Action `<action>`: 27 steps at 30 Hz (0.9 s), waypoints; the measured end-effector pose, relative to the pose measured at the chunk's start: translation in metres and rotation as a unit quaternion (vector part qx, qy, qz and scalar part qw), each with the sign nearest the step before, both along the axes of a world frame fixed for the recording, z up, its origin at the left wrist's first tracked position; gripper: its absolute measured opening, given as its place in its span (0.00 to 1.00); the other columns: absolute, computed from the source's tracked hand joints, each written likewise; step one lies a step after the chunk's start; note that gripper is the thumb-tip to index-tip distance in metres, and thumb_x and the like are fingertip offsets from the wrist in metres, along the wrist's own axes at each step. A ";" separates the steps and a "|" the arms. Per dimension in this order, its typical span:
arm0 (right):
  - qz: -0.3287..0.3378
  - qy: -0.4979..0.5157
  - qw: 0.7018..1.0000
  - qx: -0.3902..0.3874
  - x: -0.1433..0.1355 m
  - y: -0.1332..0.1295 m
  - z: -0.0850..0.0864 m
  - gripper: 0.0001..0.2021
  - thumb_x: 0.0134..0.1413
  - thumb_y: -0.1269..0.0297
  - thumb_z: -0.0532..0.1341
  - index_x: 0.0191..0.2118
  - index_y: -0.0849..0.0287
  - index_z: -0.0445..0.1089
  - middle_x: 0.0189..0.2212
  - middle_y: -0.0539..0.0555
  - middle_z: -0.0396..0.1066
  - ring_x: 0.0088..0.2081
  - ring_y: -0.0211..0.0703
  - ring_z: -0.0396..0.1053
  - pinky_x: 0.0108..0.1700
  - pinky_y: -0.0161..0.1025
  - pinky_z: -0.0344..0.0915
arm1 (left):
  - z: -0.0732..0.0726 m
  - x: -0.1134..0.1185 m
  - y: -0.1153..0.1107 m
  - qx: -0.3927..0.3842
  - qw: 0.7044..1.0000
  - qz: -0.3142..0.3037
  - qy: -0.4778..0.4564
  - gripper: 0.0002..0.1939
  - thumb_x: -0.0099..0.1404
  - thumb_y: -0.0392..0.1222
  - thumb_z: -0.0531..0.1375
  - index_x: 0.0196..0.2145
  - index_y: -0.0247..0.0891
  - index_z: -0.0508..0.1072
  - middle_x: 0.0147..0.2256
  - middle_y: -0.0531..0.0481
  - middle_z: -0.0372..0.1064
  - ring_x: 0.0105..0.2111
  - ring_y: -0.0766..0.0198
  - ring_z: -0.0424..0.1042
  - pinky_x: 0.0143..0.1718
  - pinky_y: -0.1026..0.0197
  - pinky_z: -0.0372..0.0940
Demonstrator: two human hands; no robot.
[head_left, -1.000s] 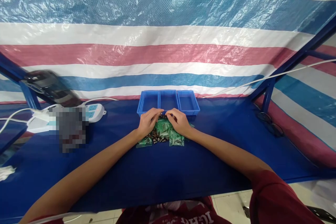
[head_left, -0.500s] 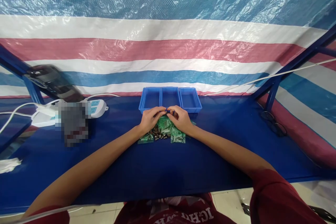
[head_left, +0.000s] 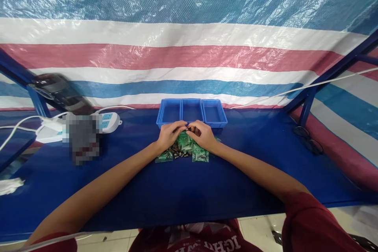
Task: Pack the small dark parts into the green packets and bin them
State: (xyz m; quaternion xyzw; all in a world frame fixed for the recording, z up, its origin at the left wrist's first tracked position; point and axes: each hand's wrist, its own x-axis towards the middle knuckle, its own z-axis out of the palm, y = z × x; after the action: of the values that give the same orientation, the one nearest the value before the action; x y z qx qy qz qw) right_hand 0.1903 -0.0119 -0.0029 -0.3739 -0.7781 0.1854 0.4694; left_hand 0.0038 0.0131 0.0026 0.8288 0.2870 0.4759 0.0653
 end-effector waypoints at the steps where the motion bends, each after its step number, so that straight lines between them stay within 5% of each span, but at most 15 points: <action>1: 0.000 -0.002 1.000 0.002 0.000 0.000 0.000 0.08 0.58 0.59 0.58 0.39 0.57 0.67 0.28 0.49 0.63 0.23 0.34 0.56 0.30 0.35 0.59 | 0.000 0.000 0.000 0.002 1.000 -0.001 0.001 0.08 0.67 0.42 0.57 0.42 0.37 0.72 0.30 0.50 0.76 0.25 0.69 0.73 0.26 0.68 0.66; 27: -0.023 0.000 1.000 -0.005 -0.001 -0.002 0.003 0.13 0.65 0.58 0.49 0.42 0.57 0.67 0.29 0.53 0.67 0.29 0.40 0.64 0.35 0.38 0.62 | 0.007 0.002 -0.001 -0.007 0.999 -0.036 0.004 0.07 0.66 0.40 0.57 0.40 0.37 0.73 0.35 0.45 0.74 0.35 0.64 0.74 0.36 0.62 0.70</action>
State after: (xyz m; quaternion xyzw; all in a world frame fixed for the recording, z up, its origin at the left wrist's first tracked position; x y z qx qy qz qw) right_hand 0.1894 -0.0137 -0.0002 -0.3938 -0.7684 0.1782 0.4720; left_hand 0.0056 0.0124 0.0092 0.8400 0.2607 0.4680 0.0864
